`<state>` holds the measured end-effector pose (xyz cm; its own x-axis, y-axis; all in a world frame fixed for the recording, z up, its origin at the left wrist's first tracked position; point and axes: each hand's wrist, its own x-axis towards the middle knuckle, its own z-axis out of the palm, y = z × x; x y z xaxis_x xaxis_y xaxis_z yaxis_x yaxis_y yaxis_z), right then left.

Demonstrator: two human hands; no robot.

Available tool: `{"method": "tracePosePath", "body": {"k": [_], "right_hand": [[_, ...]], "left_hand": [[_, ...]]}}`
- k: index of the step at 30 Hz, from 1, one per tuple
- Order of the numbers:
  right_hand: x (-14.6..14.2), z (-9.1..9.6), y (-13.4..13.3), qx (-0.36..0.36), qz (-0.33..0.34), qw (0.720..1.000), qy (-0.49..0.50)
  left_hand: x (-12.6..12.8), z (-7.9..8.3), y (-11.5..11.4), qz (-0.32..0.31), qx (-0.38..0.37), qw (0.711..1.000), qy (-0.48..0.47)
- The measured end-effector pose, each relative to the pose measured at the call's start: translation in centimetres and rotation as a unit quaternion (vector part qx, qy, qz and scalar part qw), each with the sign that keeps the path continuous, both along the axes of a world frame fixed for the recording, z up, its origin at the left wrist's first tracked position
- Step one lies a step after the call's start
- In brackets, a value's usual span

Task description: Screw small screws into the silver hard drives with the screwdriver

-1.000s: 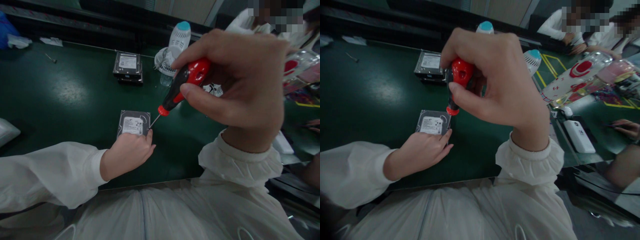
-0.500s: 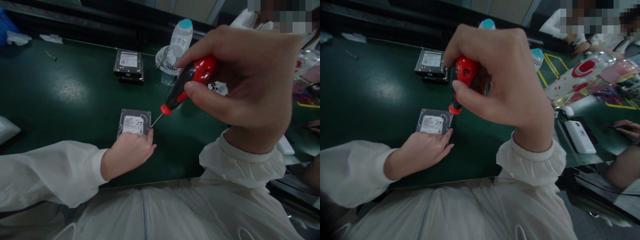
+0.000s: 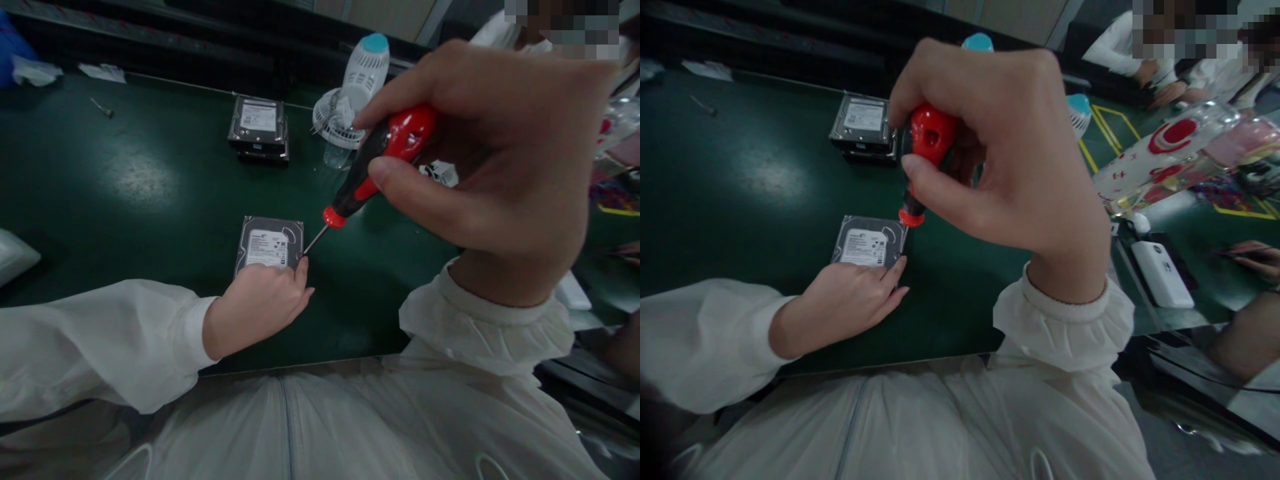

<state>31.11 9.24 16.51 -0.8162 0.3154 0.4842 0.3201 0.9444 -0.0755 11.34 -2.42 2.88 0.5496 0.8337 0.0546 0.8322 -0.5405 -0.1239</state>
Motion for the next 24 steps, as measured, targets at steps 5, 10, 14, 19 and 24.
{"method": "tracePosePath", "body": {"k": [5,10,14,19,24], "right_hand": [[0.01,-0.11,0.09,0.004,-0.008,1.0,-0.001],[0.04,-0.25,0.41,0.019,-0.016,1.0,-0.001],[0.04,-0.37,0.6,0.021,-0.018,1.0,0.001],[0.05,-0.35,0.35,-0.01,-0.01,1.0,0.022],[0.21,-0.21,0.41,-0.003,0.014,1.0,0.028]], "left_hand": [[-0.01,0.03,-0.03,-0.003,0.001,1.0,0.001],[0.02,0.06,-0.03,-0.003,0.003,1.0,0.007],[0.02,0.22,-0.06,-0.003,0.003,1.0,0.007],[-0.12,0.52,-0.02,-0.028,0.016,0.999,-0.013],[-0.22,0.4,0.12,-0.048,0.024,0.998,-0.02]]}}
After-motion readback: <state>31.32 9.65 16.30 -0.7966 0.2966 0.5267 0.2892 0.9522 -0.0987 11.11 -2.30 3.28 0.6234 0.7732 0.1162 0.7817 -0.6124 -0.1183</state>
